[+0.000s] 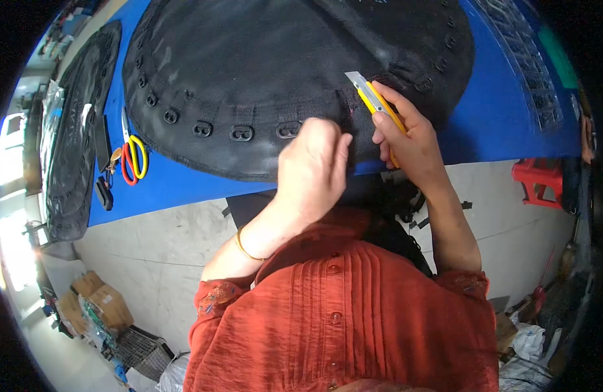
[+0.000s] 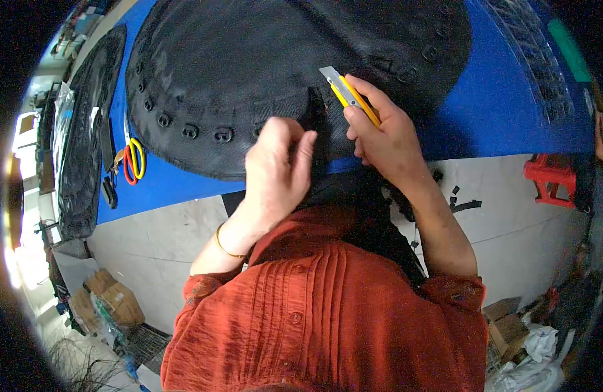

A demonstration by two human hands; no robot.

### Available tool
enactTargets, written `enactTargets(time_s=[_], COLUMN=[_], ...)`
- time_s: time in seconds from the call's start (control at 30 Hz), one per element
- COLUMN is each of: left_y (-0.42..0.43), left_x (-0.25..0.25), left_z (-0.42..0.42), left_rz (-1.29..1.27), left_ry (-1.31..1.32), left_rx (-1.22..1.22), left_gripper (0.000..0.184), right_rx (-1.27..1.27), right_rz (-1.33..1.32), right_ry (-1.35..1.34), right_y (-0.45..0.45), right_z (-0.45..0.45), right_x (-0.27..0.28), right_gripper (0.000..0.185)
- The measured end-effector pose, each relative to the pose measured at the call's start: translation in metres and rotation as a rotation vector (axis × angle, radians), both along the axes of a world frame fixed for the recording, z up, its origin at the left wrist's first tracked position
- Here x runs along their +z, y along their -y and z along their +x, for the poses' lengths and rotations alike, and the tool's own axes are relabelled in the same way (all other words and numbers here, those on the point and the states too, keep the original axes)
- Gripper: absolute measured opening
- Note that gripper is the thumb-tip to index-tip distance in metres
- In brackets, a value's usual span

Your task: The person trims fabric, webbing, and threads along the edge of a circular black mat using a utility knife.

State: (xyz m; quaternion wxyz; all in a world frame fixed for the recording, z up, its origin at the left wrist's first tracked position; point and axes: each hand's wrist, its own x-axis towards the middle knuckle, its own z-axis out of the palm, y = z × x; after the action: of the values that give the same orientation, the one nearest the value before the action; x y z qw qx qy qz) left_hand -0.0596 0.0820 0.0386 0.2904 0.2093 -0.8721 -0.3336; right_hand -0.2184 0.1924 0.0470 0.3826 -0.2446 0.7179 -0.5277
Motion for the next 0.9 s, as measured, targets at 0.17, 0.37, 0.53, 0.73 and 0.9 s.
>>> enactTargets(time_s=[0.17, 0.37, 0.53, 0.73, 0.9], left_y=[-0.018, -0.023, -0.002, 0.017, 0.01], left_x=[-0.011, -0.012, -0.008, -0.013, -0.031], left_z=[-0.005, 0.001, 0.024, 0.038, 0.05], left_rz=[-0.07, -0.203, -0.239, -0.363, -0.375], left_ry=[0.024, 0.056, -0.08, 0.06, 0.149], left_rx=[-0.059, -0.307, -0.12, 0.198, 0.173], left_gripper=[0.021, 0.043, 0.028, 0.025, 0.031], right_rx=[-0.019, -0.073, -0.042, 0.213, 0.369], right_rz=[-0.046, -0.069, -0.166, -0.365, -0.421], right_ry=[0.081, 0.059, -0.162, -0.614, -0.627], right_y=[-0.001, -0.004, -0.005, 0.017, 0.036], right_z=[-0.002, -0.004, 0.016, 0.034, 0.04], right_x=[0.0, 0.004, 0.024, 0.023, 0.012], right_gripper=[0.049, 0.049, 0.047, 0.044, 0.042])
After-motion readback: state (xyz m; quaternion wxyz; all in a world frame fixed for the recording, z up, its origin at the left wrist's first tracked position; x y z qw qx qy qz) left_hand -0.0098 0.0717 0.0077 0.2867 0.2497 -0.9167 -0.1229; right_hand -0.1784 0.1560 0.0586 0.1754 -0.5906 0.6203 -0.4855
